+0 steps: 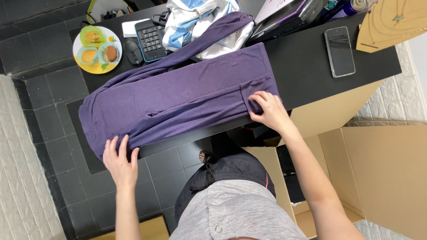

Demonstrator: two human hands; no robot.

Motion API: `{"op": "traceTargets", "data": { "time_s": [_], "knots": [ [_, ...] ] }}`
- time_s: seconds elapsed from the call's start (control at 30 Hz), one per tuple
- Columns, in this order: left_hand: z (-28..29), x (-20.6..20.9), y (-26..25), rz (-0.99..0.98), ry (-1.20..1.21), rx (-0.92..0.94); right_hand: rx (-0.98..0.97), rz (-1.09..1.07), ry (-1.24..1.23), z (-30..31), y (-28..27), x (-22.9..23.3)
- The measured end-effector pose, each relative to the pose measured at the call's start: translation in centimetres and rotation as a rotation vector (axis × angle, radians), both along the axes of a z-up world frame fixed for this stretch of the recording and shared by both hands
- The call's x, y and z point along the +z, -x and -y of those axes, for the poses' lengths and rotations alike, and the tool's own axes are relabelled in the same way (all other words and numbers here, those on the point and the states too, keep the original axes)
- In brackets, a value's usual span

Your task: Folding various items of clothing on a desk and placing them into a cardboard box.

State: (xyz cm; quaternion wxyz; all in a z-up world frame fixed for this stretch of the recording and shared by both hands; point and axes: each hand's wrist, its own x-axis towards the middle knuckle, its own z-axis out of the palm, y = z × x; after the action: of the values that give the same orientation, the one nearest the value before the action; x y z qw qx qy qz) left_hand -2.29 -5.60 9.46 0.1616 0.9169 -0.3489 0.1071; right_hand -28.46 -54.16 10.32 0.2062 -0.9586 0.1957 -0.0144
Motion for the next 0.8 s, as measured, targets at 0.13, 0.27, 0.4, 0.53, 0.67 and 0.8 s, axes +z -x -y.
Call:
{"op": "traceTargets", "data": {
  "time_s": [0.13,0.27,0.4,0.53,0.67,0.8],
  "knots": [
    [-1.2,0.2,-1.5,-0.234,-0.135,-0.061,0.044,-0.043,0.148,1.9,2.8,-3.0],
    [-3.4,-3.0,-3.7,-0.071,-0.201,-0.04,-0.005,0.097,0.403,4.1,3.3,-7.5],
    [-4.4,-4.5,-4.6,-0.137,-0.277,0.011,-0.005,0.063,0.439,4.8,3.8,-7.1],
    [-4.7,-2.0,-3.5,-0.207,-0.396,0.026,0.014,-0.046,0.359,4.4,5.0,-4.7],
    [-1.7,4.0,-4.3,-0.53,-0.488,0.047,-0.034,-0.306,0.002,3.3,2.3,2.6],
    [4.2,7.1,-8.2,-0.534,-0.276,-0.086,-0.059,-0.183,-0.147,4.4,-1.9,4.4]
  ]
}}
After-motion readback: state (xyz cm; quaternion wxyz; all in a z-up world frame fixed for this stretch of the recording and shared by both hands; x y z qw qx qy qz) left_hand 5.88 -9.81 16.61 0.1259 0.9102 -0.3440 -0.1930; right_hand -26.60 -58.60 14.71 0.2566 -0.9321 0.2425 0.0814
